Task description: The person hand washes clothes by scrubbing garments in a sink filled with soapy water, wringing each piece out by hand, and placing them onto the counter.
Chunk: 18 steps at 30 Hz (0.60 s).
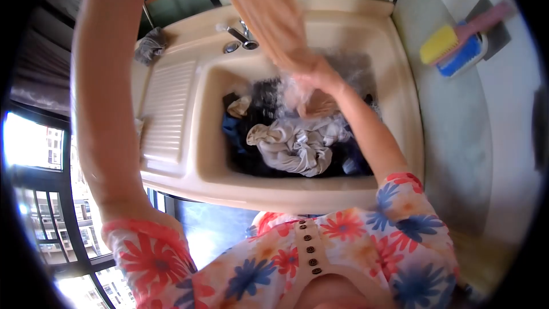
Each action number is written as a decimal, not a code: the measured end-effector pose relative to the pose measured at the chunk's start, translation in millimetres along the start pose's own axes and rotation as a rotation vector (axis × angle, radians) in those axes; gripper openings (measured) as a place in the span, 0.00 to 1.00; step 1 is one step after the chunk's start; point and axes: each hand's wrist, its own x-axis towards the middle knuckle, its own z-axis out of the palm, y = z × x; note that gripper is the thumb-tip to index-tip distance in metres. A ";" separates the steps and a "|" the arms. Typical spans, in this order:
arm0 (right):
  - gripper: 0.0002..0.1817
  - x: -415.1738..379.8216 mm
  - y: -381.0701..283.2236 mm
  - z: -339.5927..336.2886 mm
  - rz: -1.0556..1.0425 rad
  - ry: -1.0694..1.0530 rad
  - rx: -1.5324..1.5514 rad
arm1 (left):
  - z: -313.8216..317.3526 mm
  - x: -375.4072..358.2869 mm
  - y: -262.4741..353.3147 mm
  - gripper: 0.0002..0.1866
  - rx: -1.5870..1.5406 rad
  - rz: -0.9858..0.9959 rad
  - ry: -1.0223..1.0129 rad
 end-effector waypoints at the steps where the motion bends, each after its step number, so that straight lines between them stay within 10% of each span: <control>1: 0.29 1.1 16.6 -16.7 0.077 -0.012 -0.032 | -21.2 -28.3 -11.0 0.15 0.037 -0.124 0.191; 3: 0.19 2.6 46.9 -62.4 -0.085 0.256 -0.258 | -28.5 -95.0 -55.3 0.10 -0.091 -0.321 0.483; 8: 0.14 21.4 80.4 -139.6 0.238 0.670 -0.727 | -14.0 -213.2 -226.7 0.11 0.037 -0.966 0.276; 14: 0.11 10.3 174.3 -94.5 0.390 0.410 -1.382 | 20.3 -289.5 -357.2 0.21 0.806 -0.861 -0.009; 18: 0.18 5.1 202.0 -97.7 0.372 0.311 -1.010 | 35.0 -277.6 -361.0 0.23 0.939 -0.993 -0.122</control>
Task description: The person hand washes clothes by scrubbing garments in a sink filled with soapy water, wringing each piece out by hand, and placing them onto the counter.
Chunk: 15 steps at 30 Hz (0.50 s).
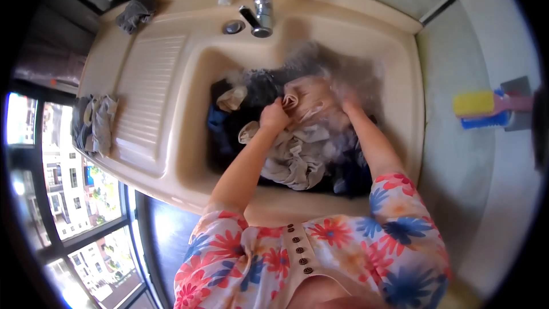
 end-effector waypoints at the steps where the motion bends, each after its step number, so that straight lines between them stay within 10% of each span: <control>1: 0.18 4.1 0.1 -7.6 0.068 -0.166 -0.395 | -1.8 1.7 2.1 0.23 0.020 -0.033 -0.032; 4: 0.21 -12.7 -26.8 -67.0 0.220 -0.173 -0.249 | 3.5 8.8 -15.8 0.24 -0.047 0.013 -0.023; 8: 0.30 -30.0 -63.2 -171.1 -0.120 0.201 0.788 | -8.8 7.2 -23.2 0.28 -0.453 -0.006 -0.139; 15: 0.32 -88.9 -192.7 -294.7 -0.578 0.357 0.998 | -46.2 -24.5 -18.9 0.22 -0.660 -0.008 -0.213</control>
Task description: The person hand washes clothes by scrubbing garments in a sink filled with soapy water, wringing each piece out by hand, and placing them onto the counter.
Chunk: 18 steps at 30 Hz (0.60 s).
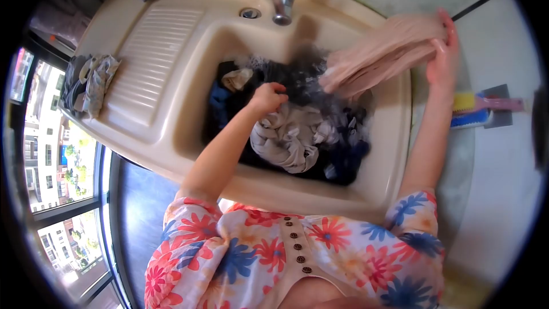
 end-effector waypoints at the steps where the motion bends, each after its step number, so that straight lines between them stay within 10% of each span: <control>1: 0.32 0.1 1.7 3.9 -0.033 -0.003 -0.063 | -2.3 -3.0 0.3 0.21 -0.028 0.006 -0.016; 6: 0.32 -23.9 99.9 5.4 -0.088 -0.205 -0.332 | -0.4 -10.6 -1.8 0.16 0.064 0.033 -0.039; 13: 0.26 -146.8 343.5 -12.0 0.470 -0.313 -0.933 | 1.7 2.9 -7.8 0.15 0.378 0.226 0.016; 18: 0.22 -133.4 256.3 0.5 0.426 -0.522 -1.089 | 4.0 -2.0 -5.4 0.15 0.507 0.321 0.072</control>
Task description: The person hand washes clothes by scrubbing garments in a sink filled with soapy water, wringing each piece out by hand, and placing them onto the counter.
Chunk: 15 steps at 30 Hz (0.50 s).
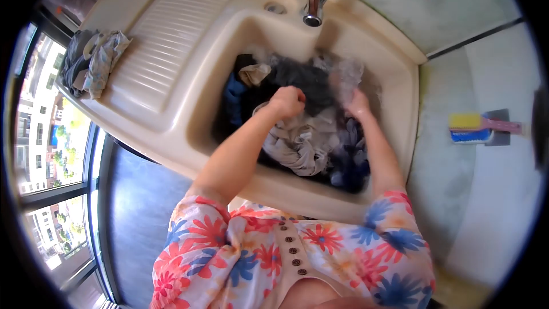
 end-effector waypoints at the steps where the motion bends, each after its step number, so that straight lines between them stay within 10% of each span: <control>1: 0.24 4.6 -2.8 -24.3 -0.106 0.054 0.141 | -3.5 -1.1 3.4 0.15 -0.064 -0.039 -0.014; 7: 0.35 -75.6 -158.2 -212.7 -0.341 -0.139 0.453 | -58.7 -2.1 63.5 0.17 -0.305 0.137 0.128; 15: 0.39 -121.2 -212.0 -251.2 -0.481 -0.138 0.827 | -73.5 -1.9 160.7 0.38 -1.354 0.416 -0.538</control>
